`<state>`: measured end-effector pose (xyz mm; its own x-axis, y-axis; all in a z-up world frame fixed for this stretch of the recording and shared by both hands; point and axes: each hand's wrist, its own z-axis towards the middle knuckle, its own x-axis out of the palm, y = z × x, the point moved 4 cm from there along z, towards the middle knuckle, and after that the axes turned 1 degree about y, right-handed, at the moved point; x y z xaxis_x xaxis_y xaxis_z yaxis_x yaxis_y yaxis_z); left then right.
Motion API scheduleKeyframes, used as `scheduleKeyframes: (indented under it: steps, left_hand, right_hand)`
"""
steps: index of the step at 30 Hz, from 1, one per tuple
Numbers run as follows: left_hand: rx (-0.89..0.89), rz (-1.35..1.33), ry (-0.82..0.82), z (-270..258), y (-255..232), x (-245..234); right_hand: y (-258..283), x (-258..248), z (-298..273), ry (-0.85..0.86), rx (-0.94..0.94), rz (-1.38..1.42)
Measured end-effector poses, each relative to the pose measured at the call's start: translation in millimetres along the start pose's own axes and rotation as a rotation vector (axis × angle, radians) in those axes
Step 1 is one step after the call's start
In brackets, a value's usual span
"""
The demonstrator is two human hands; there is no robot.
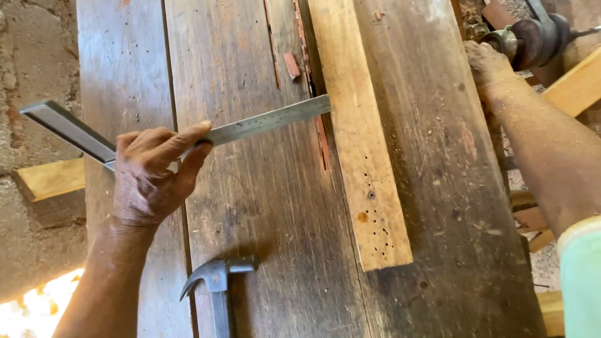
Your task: The person uses a metal square to align a wooden plank on a table saw and then pushes the plank through the blade to cut it. The person repeats this process multiple times, adjusting the plank and square between cuts.
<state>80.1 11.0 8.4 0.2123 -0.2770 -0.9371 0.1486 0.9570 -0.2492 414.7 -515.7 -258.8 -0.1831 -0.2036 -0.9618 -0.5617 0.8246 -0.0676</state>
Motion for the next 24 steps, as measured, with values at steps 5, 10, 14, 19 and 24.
scheduleKeyframes:
  steps: [5,10,14,19,24]
  left_hand:
    - [0.063,-0.048,0.023,7.1,1.1,20.2]
    - [0.03,-0.052,0.03,12.3,5.9,27.2]
    - [0.058,-0.051,-0.015,5.8,3.6,26.4]
    - [0.062,-0.062,-0.043,-5.4,-2.0,22.2]
    - [0.043,-0.032,-0.027,-15.6,-3.4,22.5]
  right_hand:
    - [-16.3,30.2,-2.2,0.128,0.304,0.457]
    - [-19.1,37.8,2.2,-0.051,0.011,-0.264]
    - [-36.1,58.1,5.2,-0.175,-0.028,-0.309]
    - [-37.9,66.4,6.7,-0.239,0.002,-0.328]
    - [-53.7,88.0,19.3,-0.332,0.008,-0.285]
